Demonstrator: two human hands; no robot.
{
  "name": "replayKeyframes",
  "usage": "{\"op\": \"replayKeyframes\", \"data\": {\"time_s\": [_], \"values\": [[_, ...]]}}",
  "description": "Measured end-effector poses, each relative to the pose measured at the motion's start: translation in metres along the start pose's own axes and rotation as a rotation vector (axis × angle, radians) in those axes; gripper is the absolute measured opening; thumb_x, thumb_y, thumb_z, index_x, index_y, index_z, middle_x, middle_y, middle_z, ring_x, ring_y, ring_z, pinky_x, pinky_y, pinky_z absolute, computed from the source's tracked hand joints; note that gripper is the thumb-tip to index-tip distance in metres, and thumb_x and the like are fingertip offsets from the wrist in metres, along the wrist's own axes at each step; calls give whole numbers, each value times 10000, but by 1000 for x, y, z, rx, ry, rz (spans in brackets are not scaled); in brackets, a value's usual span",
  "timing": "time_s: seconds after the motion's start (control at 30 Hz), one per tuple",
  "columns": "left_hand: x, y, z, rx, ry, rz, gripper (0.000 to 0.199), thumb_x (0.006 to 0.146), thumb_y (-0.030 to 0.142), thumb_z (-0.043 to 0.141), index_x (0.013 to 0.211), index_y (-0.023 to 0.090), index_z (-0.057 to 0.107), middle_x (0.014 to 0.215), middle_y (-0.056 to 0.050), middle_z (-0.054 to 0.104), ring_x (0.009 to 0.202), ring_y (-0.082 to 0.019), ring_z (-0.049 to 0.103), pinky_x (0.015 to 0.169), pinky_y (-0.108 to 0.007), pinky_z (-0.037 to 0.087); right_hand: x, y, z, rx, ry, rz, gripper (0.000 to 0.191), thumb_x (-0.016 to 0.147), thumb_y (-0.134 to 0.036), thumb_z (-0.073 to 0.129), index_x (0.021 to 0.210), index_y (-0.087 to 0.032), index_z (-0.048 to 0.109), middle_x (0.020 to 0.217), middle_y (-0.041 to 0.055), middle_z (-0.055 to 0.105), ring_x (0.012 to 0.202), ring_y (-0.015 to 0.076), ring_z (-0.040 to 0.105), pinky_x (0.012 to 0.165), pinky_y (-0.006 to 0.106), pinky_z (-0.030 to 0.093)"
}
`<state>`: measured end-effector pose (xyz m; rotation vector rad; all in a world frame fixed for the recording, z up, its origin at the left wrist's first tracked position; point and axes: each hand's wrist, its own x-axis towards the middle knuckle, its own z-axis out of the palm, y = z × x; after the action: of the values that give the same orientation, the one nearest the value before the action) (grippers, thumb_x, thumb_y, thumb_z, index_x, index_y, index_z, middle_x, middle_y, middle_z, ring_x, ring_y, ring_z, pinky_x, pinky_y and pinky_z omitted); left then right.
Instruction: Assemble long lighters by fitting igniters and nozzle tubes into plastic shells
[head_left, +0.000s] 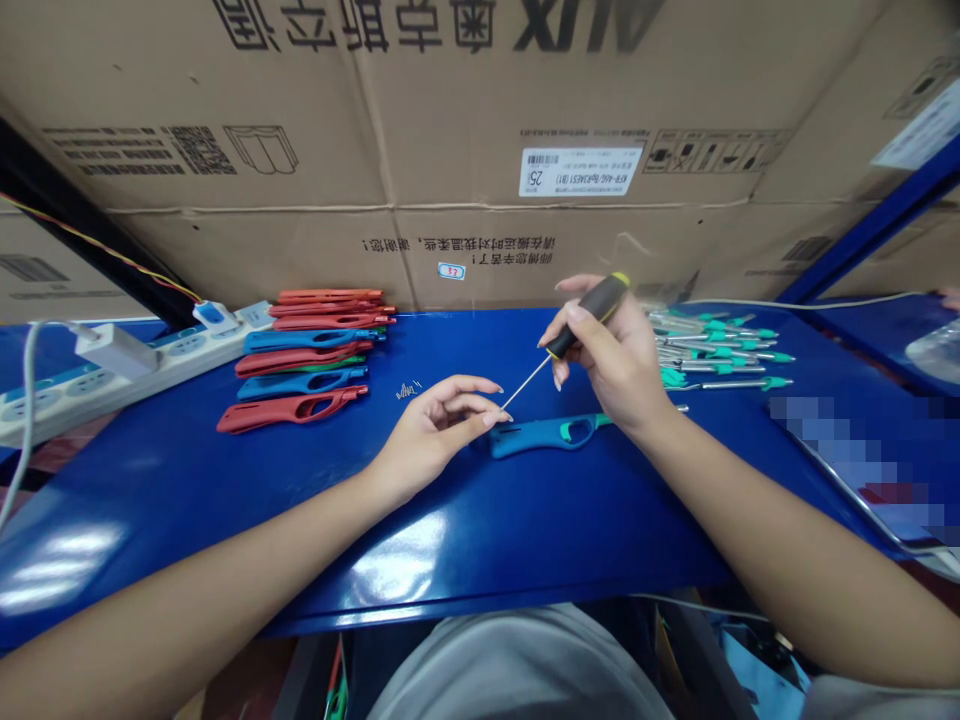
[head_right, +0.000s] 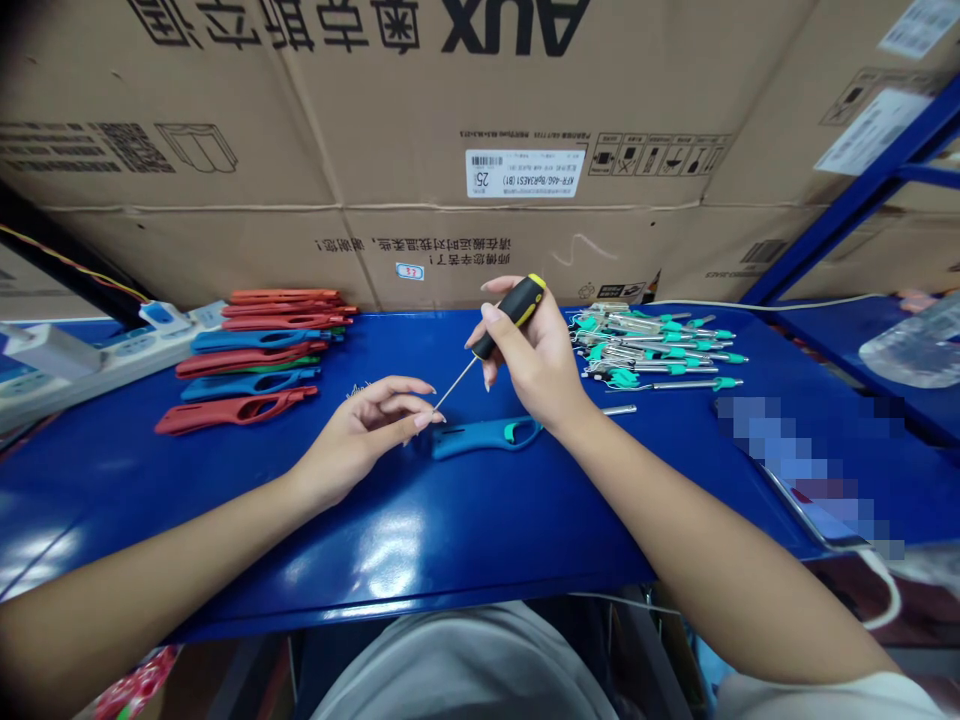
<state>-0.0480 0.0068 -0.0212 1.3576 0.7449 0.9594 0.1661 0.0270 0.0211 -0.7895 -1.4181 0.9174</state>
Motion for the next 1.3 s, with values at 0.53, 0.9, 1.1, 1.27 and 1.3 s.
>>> {"op": "replayKeyframes", "data": {"time_s": [0.53, 0.9, 1.1, 1.27, 1.3], "values": [[-4, -2, -6, 935, -167, 317, 406, 802, 239, 736, 1189, 210, 617, 1200, -38, 693, 1111, -243, 583, 1020, -436, 456, -16, 2, 13, -187, -82, -42, 292, 964, -448, 603, 1166, -260, 508, 798, -1, 640, 517, 106, 562, 438, 255, 486], [-6, -2, -6, 966, -180, 300, 373, 813, 248, 725, 1170, 217, 619, 1191, -30, 705, 1108, -249, 588, 1010, -436, 463, -22, 0, 15, -231, -112, -107, 255, 962, -390, 614, 1157, -248, 529, 802, -4, 616, 646, 134, 631, 551, 270, 532], [-5, -2, -6, 958, -182, 305, 349, 821, 247, 716, 1155, 214, 622, 1171, -26, 712, 1093, -240, 597, 1010, -430, 464, -24, -2, 16, -256, -123, -130, 244, 971, -384, 599, 1159, -247, 524, 812, -7, 605, 641, 123, 605, 537, 260, 502], [-5, -3, -6, 959, -186, 308, 351, 824, 247, 717, 1160, 216, 623, 1172, -27, 714, 1087, -238, 603, 1009, -434, 468, -26, -2, 16, -307, -156, -136, 261, 973, -413, 588, 1162, -247, 517, 824, -5, 601, 593, 108, 538, 524, 262, 486], [-5, -3, -6, 959, -185, 310, 349, 825, 250, 716, 1160, 219, 622, 1172, -28, 715, 1089, -240, 604, 1009, -439, 468, -26, -2, 16, -317, -160, -135, 261, 973, -412, 589, 1162, -249, 514, 831, -3, 601, 598, 111, 540, 532, 267, 494]]}}
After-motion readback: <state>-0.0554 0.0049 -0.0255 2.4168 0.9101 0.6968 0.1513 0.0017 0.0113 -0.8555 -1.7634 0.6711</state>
